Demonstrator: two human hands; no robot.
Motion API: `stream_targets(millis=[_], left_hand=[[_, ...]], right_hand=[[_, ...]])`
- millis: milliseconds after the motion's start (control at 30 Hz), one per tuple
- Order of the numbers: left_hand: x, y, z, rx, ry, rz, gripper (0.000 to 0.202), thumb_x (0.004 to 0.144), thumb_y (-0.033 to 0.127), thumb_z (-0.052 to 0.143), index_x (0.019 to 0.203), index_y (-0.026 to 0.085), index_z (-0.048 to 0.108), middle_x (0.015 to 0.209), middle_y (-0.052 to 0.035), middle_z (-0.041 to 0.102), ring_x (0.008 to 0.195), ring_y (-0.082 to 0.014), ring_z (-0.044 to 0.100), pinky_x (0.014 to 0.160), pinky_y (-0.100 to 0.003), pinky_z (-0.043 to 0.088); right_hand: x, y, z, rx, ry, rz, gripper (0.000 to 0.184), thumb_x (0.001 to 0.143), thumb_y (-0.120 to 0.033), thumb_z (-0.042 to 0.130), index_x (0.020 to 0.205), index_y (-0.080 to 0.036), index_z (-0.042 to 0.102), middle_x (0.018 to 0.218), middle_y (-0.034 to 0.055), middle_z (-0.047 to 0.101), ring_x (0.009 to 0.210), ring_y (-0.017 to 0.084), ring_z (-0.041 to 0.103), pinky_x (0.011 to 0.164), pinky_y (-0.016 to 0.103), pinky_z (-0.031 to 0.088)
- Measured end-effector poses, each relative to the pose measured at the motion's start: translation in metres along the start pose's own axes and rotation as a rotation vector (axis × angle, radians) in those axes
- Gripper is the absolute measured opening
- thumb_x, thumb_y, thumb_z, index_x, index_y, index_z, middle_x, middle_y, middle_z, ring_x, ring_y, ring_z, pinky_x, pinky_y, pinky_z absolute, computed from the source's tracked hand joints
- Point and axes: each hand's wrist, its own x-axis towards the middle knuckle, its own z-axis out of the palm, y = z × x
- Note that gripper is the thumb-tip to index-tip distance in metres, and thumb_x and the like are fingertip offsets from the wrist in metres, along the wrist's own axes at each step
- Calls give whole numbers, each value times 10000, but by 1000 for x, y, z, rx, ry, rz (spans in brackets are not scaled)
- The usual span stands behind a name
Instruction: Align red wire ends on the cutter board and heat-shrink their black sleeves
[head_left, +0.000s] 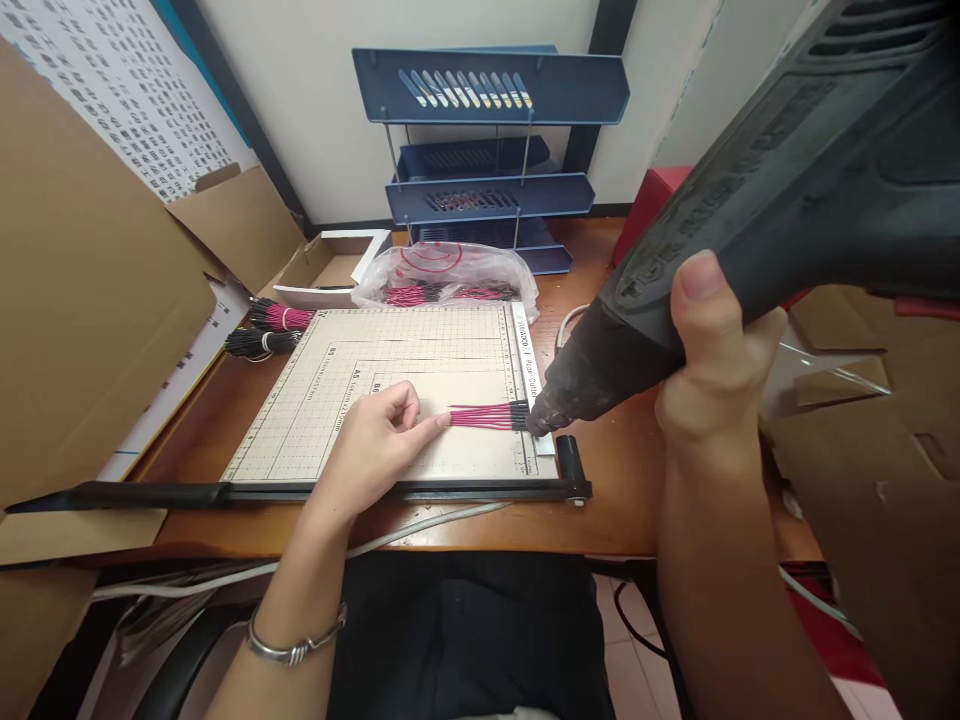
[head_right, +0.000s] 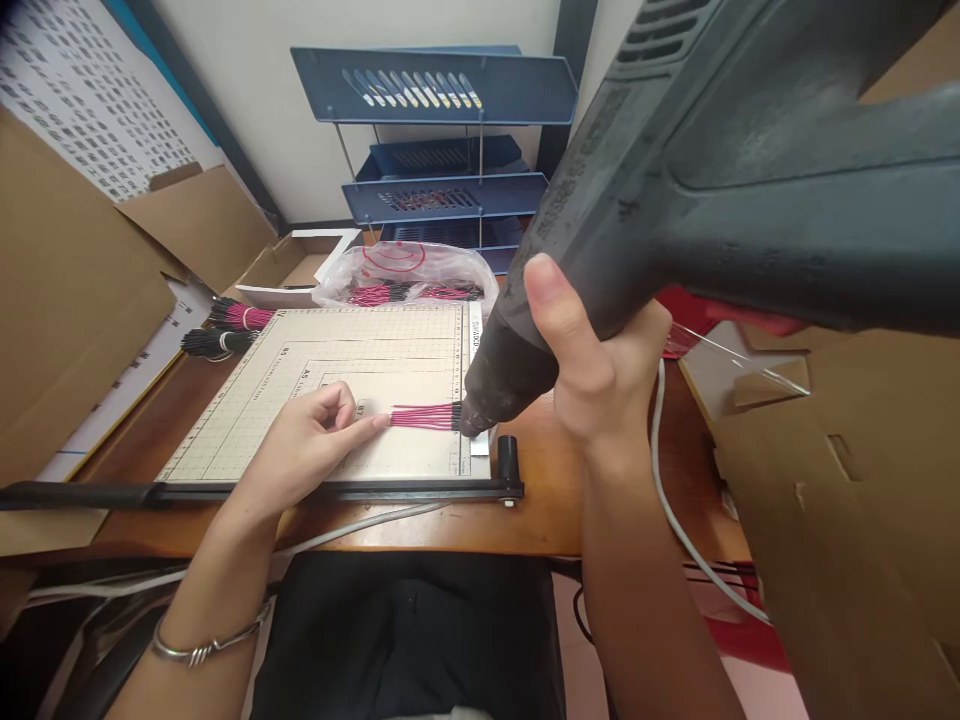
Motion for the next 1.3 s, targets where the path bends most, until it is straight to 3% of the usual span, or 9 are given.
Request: stream_targets(millis=[233,533,967,1167,1300], left_hand=[[2,-1,1,73,1,35,464,844,392,703,630,212,332,562,70,351,568,-117,335,561,-263,277],[0,1,1,79,11,44,457,846,384,692,627,214,329,555,68,346,559,-119,333,564,-264,273],[1,1,4,96,13,56,466,862,392,695,635,213,328,561,72,348,564,-118,338,565,-268,275],[0,1,4,86,16,60,472,862,402,697,633,215,329,559,70,345,560,-119,336,564,-265,274],[0,2,4,81,17,61,474,864,401,695,635,214,325,568,67,342,566,-119,334,565,-259,273]], right_hand=[[-1,-2,4,13,23,-22,282,887,-523,686,1027,-299,783,1020,-66,702,1037,180,713,1066,388,551],[-2,-3,3,0,35,20,267,884,-485,696,995,-256,777,950,-32,721,982,204,726,951,381,594],[0,-3,3,42,19,-24,237,874,-415,729,1039,-247,756,1012,-11,724,1077,213,704,1032,388,557],[-1,-2,3,11,16,4,295,857,-519,717,1008,-271,769,980,-33,735,996,214,726,990,413,585],[0,2,4,-11,66,-46,327,830,-524,748,1030,-265,759,1048,-33,736,1085,207,707,1092,391,529]])
